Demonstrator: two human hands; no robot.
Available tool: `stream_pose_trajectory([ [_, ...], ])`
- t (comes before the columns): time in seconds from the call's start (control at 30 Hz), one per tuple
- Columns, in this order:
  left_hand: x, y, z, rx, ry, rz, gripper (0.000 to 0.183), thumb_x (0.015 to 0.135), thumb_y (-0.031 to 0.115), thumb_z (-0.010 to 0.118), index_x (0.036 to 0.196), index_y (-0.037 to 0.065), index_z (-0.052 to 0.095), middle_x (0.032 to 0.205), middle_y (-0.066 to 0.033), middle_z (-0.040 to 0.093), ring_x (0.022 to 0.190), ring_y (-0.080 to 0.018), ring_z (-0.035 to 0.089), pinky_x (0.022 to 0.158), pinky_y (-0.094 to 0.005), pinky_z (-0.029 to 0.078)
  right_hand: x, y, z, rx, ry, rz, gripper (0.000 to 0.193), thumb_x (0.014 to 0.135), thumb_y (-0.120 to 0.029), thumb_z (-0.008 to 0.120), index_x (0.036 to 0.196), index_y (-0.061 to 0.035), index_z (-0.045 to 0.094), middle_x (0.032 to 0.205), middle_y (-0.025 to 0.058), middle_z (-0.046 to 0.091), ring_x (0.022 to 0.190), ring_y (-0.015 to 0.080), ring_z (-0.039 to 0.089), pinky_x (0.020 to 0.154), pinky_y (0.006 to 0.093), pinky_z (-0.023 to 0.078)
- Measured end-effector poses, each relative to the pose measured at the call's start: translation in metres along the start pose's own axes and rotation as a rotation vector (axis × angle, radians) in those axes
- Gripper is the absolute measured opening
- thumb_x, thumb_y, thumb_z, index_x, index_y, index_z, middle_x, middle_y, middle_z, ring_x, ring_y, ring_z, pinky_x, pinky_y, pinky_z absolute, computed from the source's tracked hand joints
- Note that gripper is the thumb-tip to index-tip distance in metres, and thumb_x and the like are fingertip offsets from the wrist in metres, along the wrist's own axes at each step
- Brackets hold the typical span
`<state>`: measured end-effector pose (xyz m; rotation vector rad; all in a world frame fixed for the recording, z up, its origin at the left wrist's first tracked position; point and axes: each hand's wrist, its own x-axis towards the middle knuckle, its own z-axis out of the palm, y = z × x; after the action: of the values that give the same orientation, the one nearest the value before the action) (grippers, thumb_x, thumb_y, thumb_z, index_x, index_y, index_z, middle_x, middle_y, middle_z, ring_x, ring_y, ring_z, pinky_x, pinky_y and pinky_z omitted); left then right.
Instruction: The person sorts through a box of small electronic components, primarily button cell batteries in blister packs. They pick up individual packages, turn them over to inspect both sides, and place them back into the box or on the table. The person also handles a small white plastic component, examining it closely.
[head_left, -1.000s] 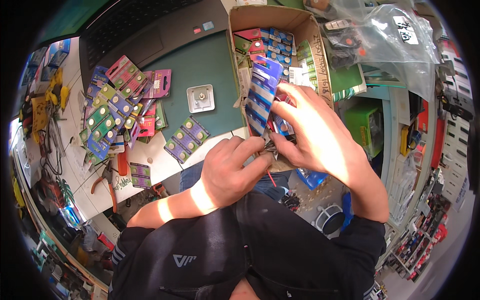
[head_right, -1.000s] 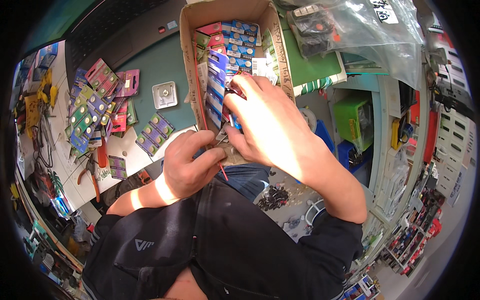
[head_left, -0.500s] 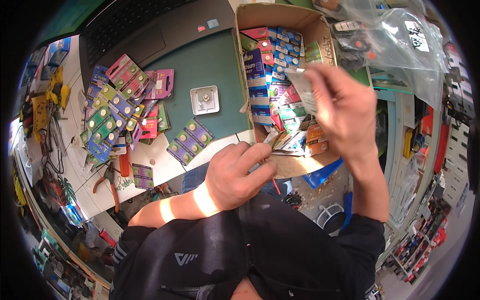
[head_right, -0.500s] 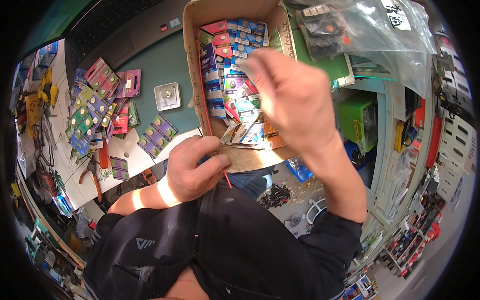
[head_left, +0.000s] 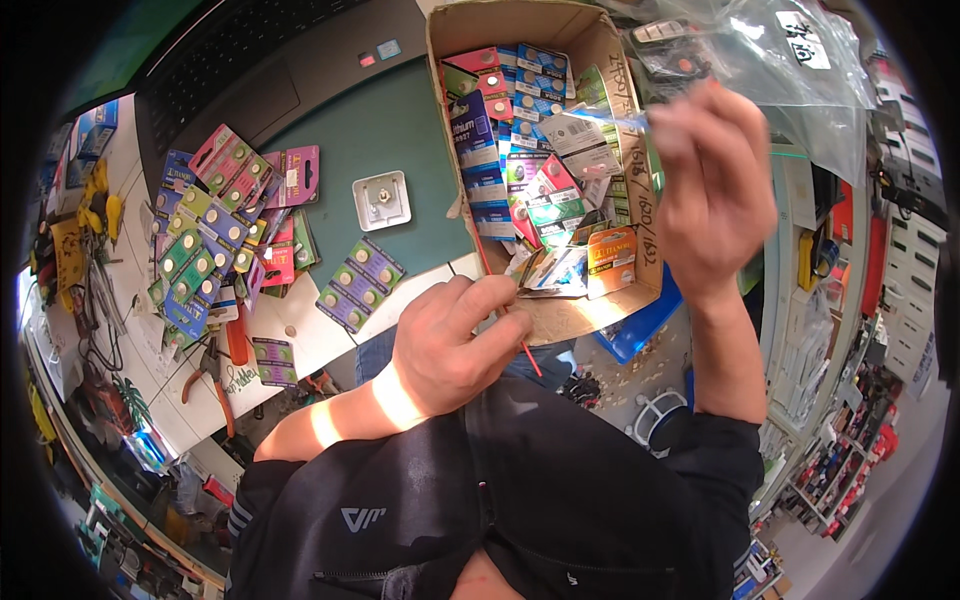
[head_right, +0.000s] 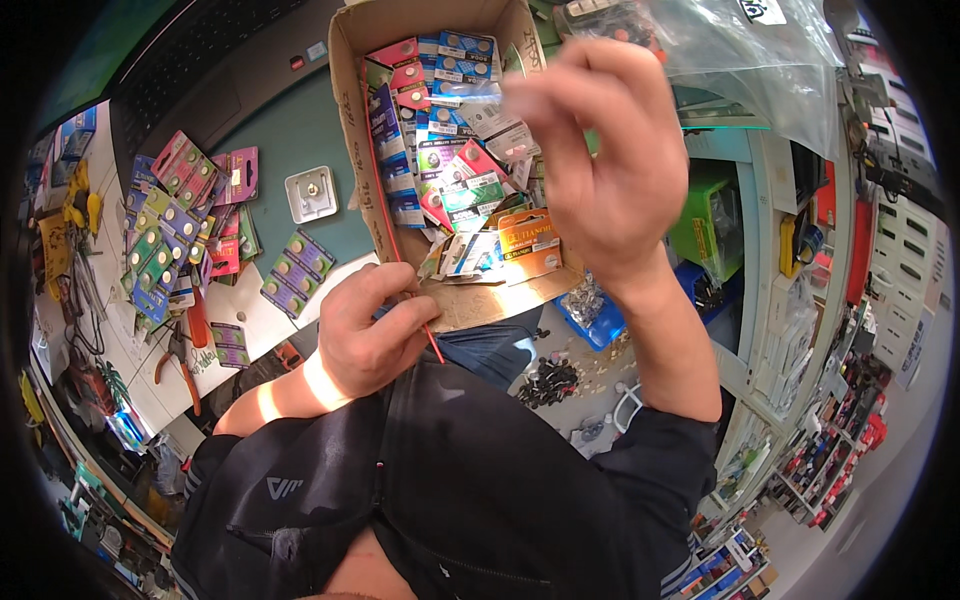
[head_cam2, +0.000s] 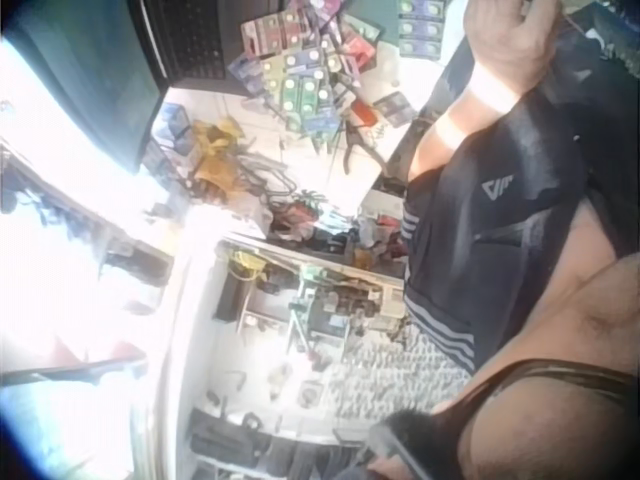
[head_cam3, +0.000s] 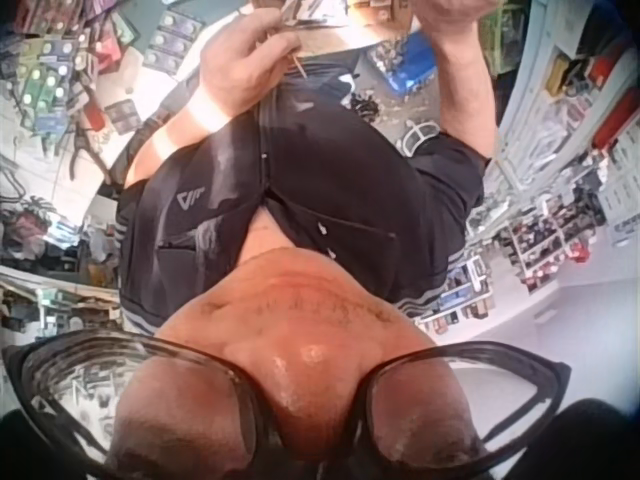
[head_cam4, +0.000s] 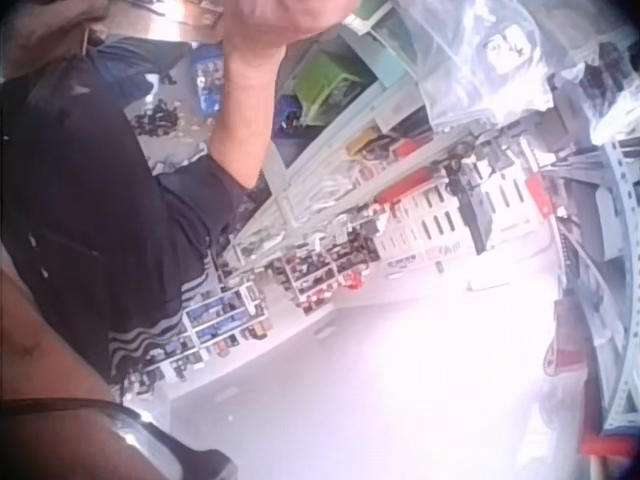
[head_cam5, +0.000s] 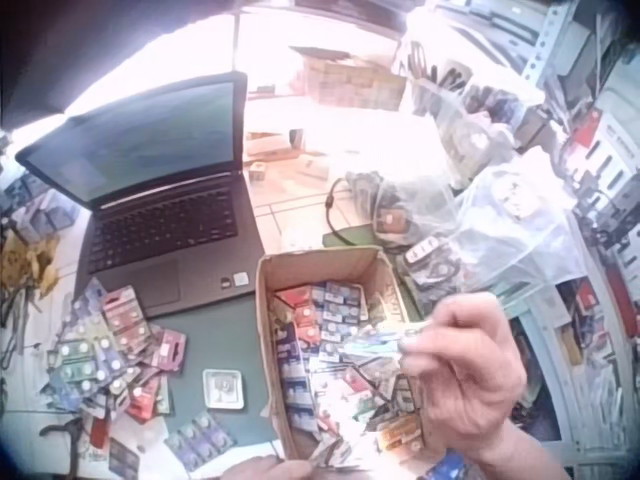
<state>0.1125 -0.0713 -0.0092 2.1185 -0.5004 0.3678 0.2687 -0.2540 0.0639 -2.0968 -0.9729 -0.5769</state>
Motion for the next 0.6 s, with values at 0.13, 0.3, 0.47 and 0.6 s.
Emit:
stream_pose_trajectory([
  [0.13, 0.001, 0.002, 0.000, -0.010, -0.011, -0.024, 0.035, 0.052, -0.004, 0.074, 0.084, 0.007, 0.063, 0.092, -0.0082, 0.054, 0.066, -0.0222, 0.058, 0.055, -0.0326, 0.046, -0.034, 0.000, -0.016, 0.173, -0.285, -0.251, 0.028, 0.071, -0.004, 0.078, 0.097, 0.0000, 0.069, 0.101, 0.0098, 0.063, 0.082, 0.0278, 0.069, 0.069, 0.0353, 0.059],
  [0.3, 0.002, 0.004, -0.001, -0.022, -0.031, -0.048, 0.034, 0.053, -0.005, 0.073, 0.084, 0.006, 0.063, 0.092, -0.0087, 0.055, 0.066, -0.0216, 0.057, 0.055, -0.0315, 0.046, -0.056, 0.007, -0.011, 0.192, -0.149, -0.165, 0.037, 0.067, 0.002, 0.078, 0.103, 0.0034, 0.068, 0.111, 0.0139, 0.060, 0.088, 0.0283, 0.069, 0.073, 0.0348, 0.061],
  [0.47, 0.003, 0.006, 0.000, -0.031, -0.015, -0.049, 0.034, 0.054, -0.005, 0.073, 0.084, 0.006, 0.063, 0.093, -0.0091, 0.054, 0.067, -0.0217, 0.057, 0.056, -0.0315, 0.046, -0.063, 0.007, -0.015, 0.173, -0.156, -0.104, 0.040, 0.066, 0.005, 0.079, 0.104, 0.0020, 0.066, 0.112, 0.0144, 0.060, 0.088, 0.0277, 0.069, 0.072, 0.0339, 0.061],
  [0.6, 0.004, 0.007, -0.001, -0.035, -0.010, -0.049, 0.033, 0.054, -0.006, 0.073, 0.084, 0.005, 0.063, 0.093, -0.0094, 0.054, 0.068, -0.0219, 0.057, 0.057, -0.0319, 0.047, -0.065, 0.008, -0.017, 0.148, -0.160, -0.088, 0.041, 0.067, 0.005, 0.079, 0.105, 0.0015, 0.066, 0.114, 0.0147, 0.059, 0.089, 0.0274, 0.068, 0.071, 0.0335, 0.060],
])
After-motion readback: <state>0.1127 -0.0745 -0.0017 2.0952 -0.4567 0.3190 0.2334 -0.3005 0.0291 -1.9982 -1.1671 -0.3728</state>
